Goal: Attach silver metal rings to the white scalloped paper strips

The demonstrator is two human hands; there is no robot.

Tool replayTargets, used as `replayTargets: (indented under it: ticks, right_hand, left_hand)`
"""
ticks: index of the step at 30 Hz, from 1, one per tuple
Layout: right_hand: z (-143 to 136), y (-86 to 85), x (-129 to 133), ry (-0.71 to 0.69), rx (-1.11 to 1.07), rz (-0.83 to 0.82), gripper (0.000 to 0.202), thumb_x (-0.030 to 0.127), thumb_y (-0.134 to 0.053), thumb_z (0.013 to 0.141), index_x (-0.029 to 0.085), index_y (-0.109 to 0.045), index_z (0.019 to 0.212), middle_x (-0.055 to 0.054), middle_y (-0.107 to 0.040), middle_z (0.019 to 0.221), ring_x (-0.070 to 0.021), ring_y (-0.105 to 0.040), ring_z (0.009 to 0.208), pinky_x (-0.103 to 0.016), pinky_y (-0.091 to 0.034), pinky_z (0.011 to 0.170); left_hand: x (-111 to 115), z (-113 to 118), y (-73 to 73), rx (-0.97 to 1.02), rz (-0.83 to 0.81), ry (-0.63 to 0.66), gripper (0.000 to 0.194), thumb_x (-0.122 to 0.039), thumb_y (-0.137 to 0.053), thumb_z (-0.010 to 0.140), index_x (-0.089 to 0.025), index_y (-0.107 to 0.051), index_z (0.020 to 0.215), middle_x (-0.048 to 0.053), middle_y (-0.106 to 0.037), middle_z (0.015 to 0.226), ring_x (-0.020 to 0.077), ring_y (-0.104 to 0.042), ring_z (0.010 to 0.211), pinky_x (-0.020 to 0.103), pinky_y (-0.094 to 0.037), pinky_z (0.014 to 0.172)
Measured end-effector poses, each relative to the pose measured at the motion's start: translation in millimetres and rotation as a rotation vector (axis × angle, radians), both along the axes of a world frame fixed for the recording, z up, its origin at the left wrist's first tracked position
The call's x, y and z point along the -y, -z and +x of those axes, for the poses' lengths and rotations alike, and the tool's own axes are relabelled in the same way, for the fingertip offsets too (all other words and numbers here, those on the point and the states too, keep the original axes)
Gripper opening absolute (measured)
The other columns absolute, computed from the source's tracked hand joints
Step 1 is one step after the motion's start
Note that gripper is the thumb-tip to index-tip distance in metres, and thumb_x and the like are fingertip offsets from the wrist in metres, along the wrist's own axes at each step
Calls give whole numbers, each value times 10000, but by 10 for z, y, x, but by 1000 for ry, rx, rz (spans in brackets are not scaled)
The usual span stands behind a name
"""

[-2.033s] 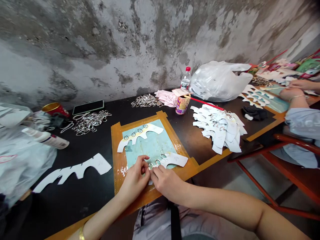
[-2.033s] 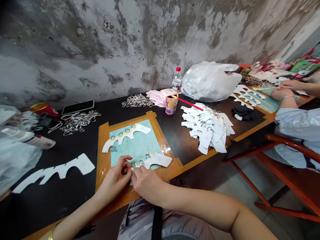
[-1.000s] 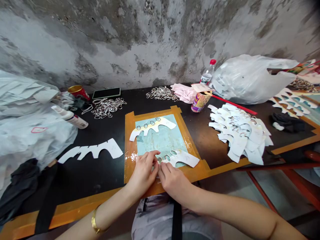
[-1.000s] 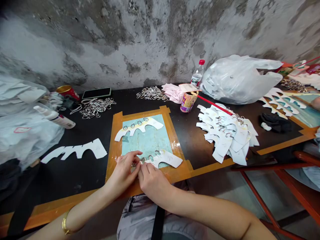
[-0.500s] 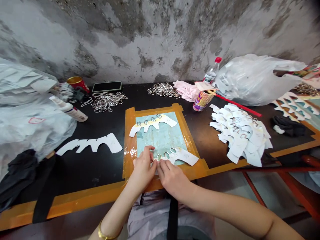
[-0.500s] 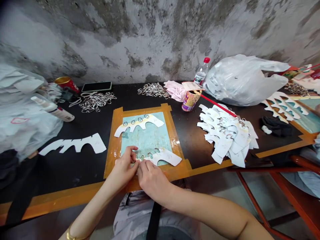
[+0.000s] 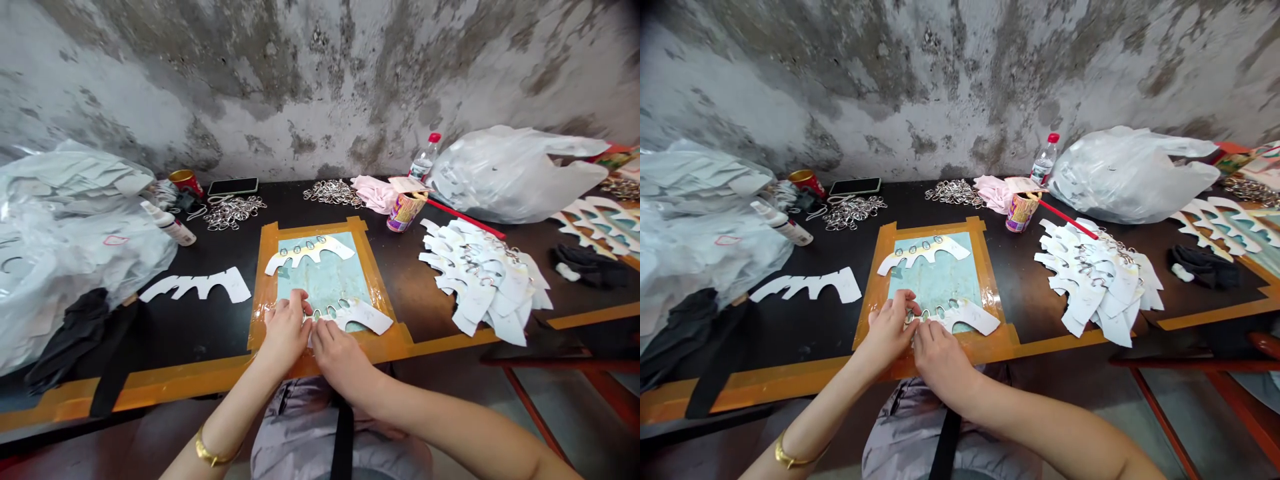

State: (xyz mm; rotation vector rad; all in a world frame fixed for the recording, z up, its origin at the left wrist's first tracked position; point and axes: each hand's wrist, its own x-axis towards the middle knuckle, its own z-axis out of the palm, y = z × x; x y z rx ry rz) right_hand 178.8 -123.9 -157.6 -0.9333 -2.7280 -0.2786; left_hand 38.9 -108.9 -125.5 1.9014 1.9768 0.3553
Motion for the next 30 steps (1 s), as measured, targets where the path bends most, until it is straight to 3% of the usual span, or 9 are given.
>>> replayTargets:
  ticks: [5, 10, 13, 18, 23, 27, 30]
  right_hand:
    - [-8, -11, 1, -7, 7, 37, 282, 48, -393, 906, -27, -568, 1115, -180, -600, 918, -250, -552, 829, -369, -528, 693]
    - [-5, -30, 43, 22, 68, 29, 344, 33, -400, 881, -62, -537, 1182, -244, -592, 1071, -263, -563, 917, -385, -519, 792]
    - [-11, -21, 59, 23, 94, 20, 352, 33, -413, 868, -69, -537, 1182, -254, -586, 1092, -269, -561, 945, -387, -513, 818]
    - [-23, -16, 54, 38, 114, 26, 326, 28, -400, 872, -31, -561, 1149, -219, -603, 1030, -250, -562, 873, -369, -524, 750]
    - [-20, -3, 59, 41, 122, 68, 346, 42, -414, 867, -44, -555, 1171, -211, -607, 1024, -251, -562, 866, -366, -520, 774]
    - [-22, 6, 63, 48, 121, 98, 356, 48, -427, 861, -44, -553, 1181, -205, -611, 1030, -254, -561, 880, -364, -511, 800]
    - [-26, 0, 59, 46, 106, 88, 330, 47, -421, 868, -42, -559, 1155, -222, -602, 1038, -255, -557, 876, -372, -512, 785]
  left_hand:
    - [-185, 42, -166, -139, -115, 107, 345, -66, -520, 767, -155, -460, 1095, 111, -694, 903, 329, -588, 996, 439, -350, 831]
    - [-459, 65, -300, -159, -249, 239, 448, 0, -561, 638, -108, -489, 1067, 120, -700, 822, 320, -637, 906, 434, -357, 849]
    - [-583, 2, -313, -107, -317, 294, 461, -10, -552, 605, -114, -507, 1053, 119, -705, 817, 310, -646, 887, 399, -389, 806]
    - [-688, -210, -304, 99, -461, 397, 411, -137, -597, 604, -173, -532, 1008, 26, -723, 785, 210, -661, 731, 269, -433, 596]
    - [-669, -347, -363, 199, -386, 353, 394, -270, -576, 727, -159, -527, 1101, 24, -731, 844, 185, -671, 769, 266, -470, 653]
    - [-566, -342, -362, 79, -236, 250, 223, -329, -541, 812, -153, -657, 886, 91, -697, 905, 241, -645, 854, 342, -451, 749]
    - [-420, -274, -296, -27, -161, 221, 230, -307, -536, 844, -162, -705, 788, 106, -673, 953, 259, -631, 881, 379, -418, 788]
